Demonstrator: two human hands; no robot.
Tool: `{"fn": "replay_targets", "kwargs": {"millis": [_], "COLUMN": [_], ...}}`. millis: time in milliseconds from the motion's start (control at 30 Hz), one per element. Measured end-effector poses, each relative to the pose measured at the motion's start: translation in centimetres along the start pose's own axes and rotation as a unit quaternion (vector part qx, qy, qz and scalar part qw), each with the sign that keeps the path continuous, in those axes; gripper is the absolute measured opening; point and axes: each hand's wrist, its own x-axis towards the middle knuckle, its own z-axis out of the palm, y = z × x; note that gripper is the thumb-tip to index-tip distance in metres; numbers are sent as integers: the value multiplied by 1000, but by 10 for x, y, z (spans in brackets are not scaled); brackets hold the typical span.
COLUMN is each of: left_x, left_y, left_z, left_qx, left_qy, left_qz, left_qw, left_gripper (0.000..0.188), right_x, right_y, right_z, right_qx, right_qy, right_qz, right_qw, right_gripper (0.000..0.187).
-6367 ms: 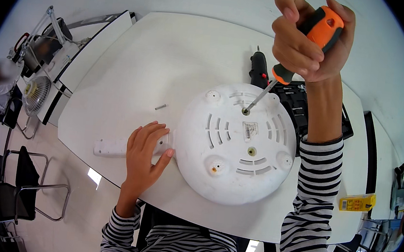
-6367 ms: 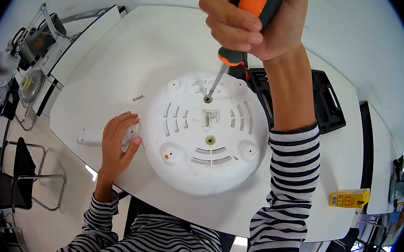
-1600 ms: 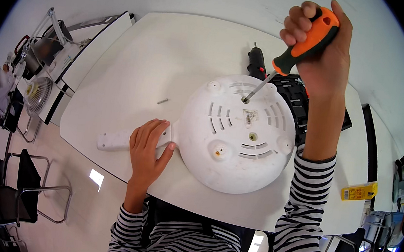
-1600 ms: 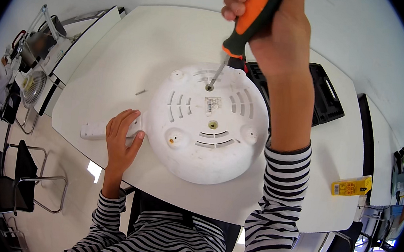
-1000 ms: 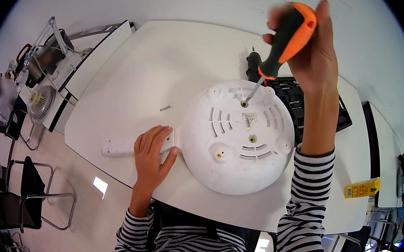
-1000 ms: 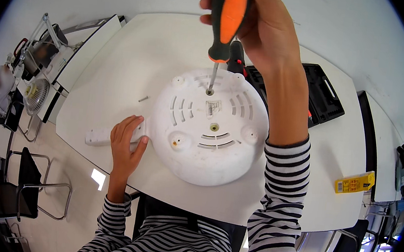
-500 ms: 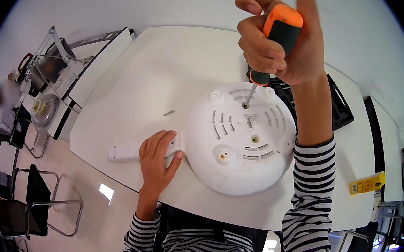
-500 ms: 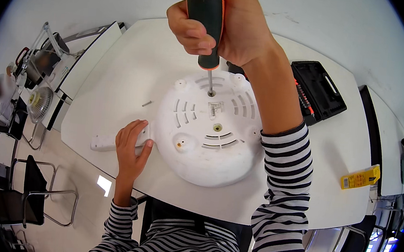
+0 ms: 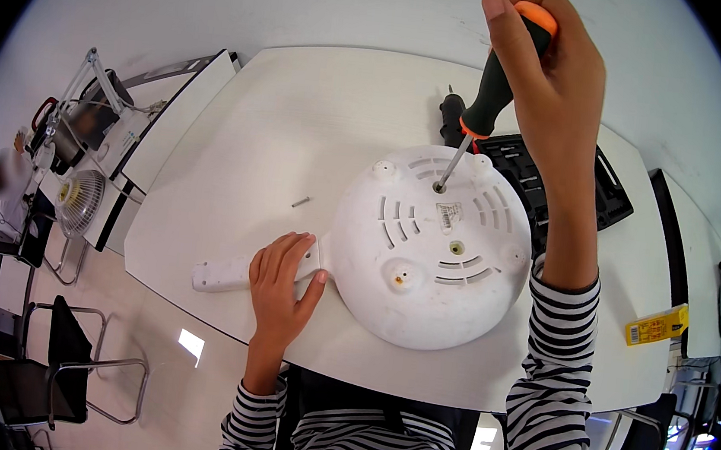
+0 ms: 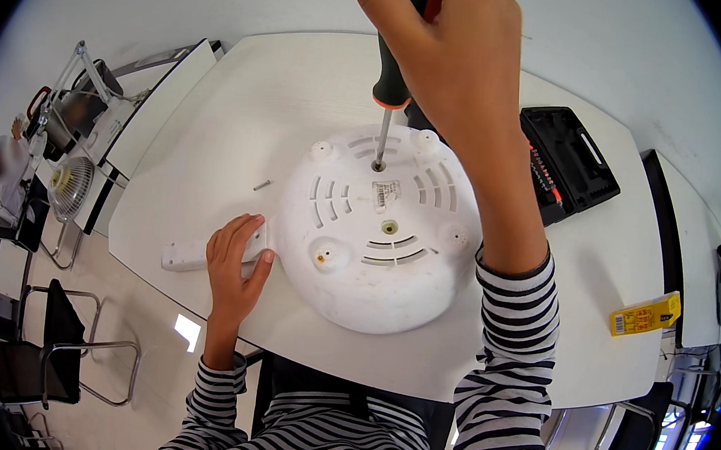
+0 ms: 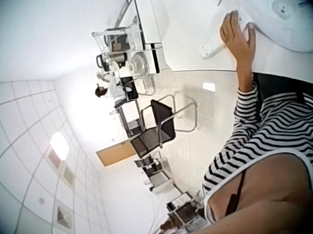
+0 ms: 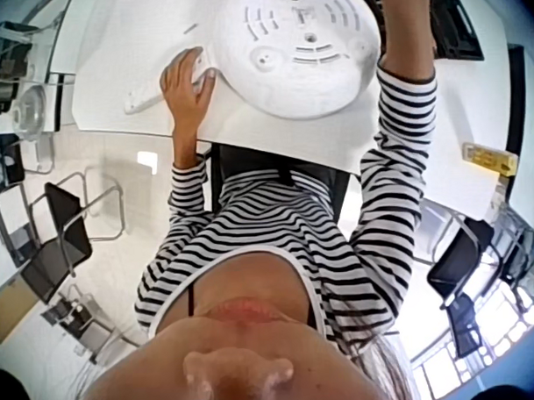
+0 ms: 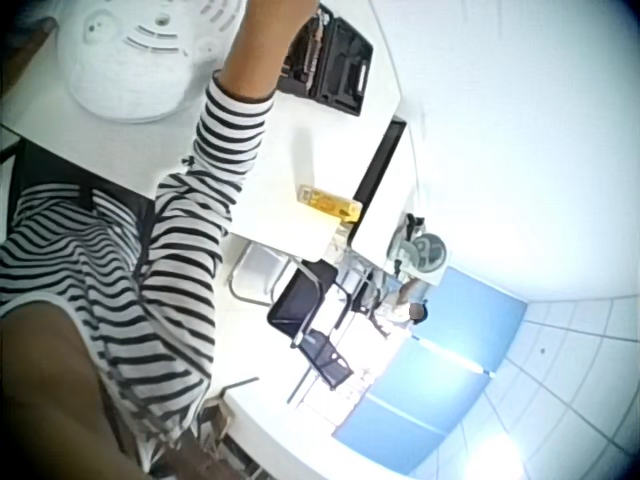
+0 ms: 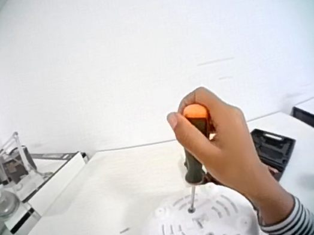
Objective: The person uses a manual screwdriver to tighten screws on the base of a white circular appliance. They then place the screwdriver down and briefly handle the appliance before the clip ends.
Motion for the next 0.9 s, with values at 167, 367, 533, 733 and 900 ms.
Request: {"fn": "replay_targets", "kwargs": {"millis": [167,367,533,733,900], "left_x": [0,-1,0,0,-1], "left_y": [1,0,2,3,1], "left_z": [0,-2,-1,-1,-1], "left_qx": [0,-6,-14,-19,-16], "left_qy": [-2,-14,-15,-10,-10], "left_qz": [0,-10,-10,-10,-9], "left_qw": [1000,1000,1000,1000,1000], "left_gripper": [37,37,38,37,37], "right_x": [-2,8,22,10,5], "right_y": [5,15,24,12,13], "right_z": [5,5,4,17,9], "right_qx": [271,517,695,404,240], "right_qy": [-28,-100,-351,-26,32], "right_qz": [8,122,100,127,14], "right_qw": [962,841,620,906,970], "right_gripper": [19,22,15,24,25]}}
